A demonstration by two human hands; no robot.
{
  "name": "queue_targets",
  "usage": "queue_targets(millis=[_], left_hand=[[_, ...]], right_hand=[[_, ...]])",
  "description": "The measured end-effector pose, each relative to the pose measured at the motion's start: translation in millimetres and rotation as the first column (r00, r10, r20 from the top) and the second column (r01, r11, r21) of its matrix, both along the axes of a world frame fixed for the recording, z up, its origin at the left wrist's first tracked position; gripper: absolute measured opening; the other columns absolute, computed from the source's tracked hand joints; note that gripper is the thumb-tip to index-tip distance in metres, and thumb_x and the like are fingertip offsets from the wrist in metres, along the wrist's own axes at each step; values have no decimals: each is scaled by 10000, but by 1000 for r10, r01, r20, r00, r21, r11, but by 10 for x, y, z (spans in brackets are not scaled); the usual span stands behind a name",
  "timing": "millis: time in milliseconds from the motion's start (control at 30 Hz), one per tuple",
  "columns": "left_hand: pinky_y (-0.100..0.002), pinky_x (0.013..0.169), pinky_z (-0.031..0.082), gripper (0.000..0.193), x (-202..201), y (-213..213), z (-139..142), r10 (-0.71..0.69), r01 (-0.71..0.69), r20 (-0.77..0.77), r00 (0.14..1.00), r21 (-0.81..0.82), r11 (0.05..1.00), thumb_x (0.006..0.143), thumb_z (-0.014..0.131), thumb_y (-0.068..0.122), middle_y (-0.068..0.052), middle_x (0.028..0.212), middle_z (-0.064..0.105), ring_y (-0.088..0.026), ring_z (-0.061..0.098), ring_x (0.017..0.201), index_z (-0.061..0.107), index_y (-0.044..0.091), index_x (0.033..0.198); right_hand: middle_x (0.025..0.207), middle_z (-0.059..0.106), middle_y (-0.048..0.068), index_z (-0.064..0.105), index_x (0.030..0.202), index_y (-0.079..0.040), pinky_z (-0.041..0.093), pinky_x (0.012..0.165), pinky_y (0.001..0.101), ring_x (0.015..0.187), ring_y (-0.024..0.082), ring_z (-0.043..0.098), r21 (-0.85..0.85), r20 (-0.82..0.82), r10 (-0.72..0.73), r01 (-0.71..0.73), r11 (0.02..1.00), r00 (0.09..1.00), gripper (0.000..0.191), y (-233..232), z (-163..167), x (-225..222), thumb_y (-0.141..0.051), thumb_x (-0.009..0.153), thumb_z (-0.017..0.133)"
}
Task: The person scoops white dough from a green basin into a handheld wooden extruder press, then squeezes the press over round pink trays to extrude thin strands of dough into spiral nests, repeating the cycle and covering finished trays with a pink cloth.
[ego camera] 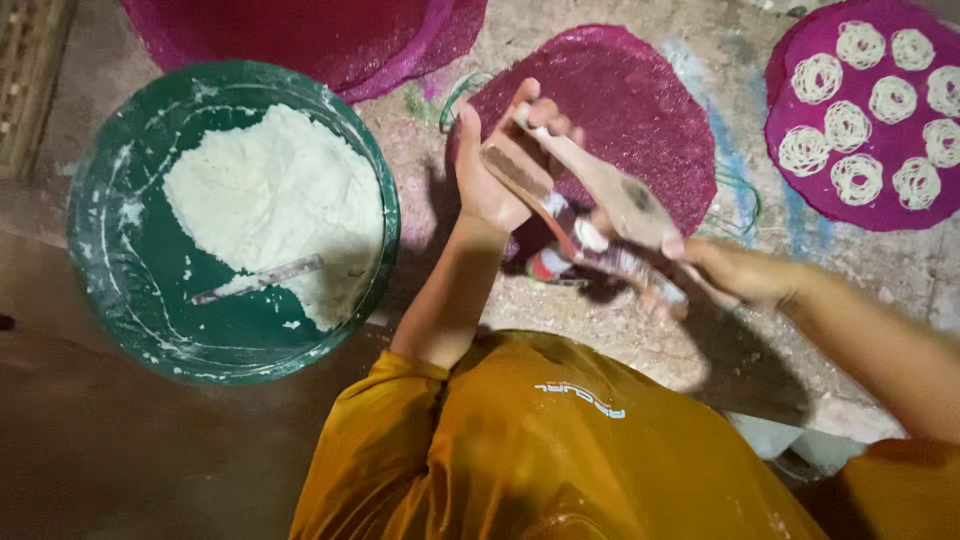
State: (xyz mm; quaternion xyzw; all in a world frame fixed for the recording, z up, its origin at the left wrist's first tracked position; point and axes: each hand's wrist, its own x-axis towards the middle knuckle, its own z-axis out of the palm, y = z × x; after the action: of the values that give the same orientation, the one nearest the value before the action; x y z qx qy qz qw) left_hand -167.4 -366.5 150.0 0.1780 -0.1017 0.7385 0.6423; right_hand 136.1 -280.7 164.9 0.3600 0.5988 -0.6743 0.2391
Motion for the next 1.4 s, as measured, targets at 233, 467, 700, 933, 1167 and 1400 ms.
queue_targets(millis=[233, 467, 700, 933, 1167, 1400], left_hand=[[-386, 1009, 498, 387, -303, 240, -293, 138, -139, 97, 986, 5, 990, 1094, 420, 512, 21, 890, 540, -155, 565, 904, 528, 156, 990], [-387, 931, 542, 384, -232, 193, -542, 144, -135, 159, 977, -61, 989, 1085, 410, 485, 37, 804, 538, -140, 572, 809, 527, 168, 903], [-384, 888, 565, 416, -388, 431, -467, 204, -207, 53, 977, 46, 977, 1078, 410, 535, 43, 806, 573, -121, 592, 794, 540, 188, 889], [-365, 843, 554, 406, -234, 281, -484, 243, -245, 70, 967, 10, 970, 1084, 399, 535, 51, 804, 567, -122, 593, 789, 535, 199, 901], [-374, 902, 530, 449, -369, 515, -290, 218, -216, 57, 974, -39, 976, 1019, 407, 545, 23, 789, 575, -145, 585, 805, 584, 155, 886], [-228, 401, 314, 486, -320, 157, -891, -412, -300, -692, 593, -665, 684, 1129, 294, 420, -72, 882, 593, -75, 432, 539, 520, 41, 1333]], right_hand=[[771, 734, 141, 724, 941, -8, 597, 673, 401, 680, 228, 689, 468, 128, 68, -121, 876, 989, 820, 20, 291, -520, -711, 969, 303], [690, 710, 97, 705, 864, -30, 604, 653, 396, 661, 212, 709, 509, 152, 95, -160, 846, 984, 777, -130, 391, -678, -711, 933, 337], [698, 692, 95, 659, 920, -32, 598, 664, 412, 662, 219, 713, 644, 167, 81, -171, 746, 983, 719, -40, 501, -804, -692, 945, 373], [661, 676, 95, 679, 851, -31, 613, 612, 414, 615, 225, 695, 542, 161, 98, -171, 823, 982, 721, -45, 485, -735, -673, 943, 363], [677, 663, 113, 669, 876, 28, 562, 614, 404, 616, 215, 666, 647, 66, 27, -63, 760, 997, 684, 78, 481, -778, -614, 985, 459], [727, 681, 84, 681, 1066, -3, 577, 647, 387, 663, 190, 684, 616, 50, 14, -42, 787, 999, 590, 105, 464, -786, -563, 966, 524]])
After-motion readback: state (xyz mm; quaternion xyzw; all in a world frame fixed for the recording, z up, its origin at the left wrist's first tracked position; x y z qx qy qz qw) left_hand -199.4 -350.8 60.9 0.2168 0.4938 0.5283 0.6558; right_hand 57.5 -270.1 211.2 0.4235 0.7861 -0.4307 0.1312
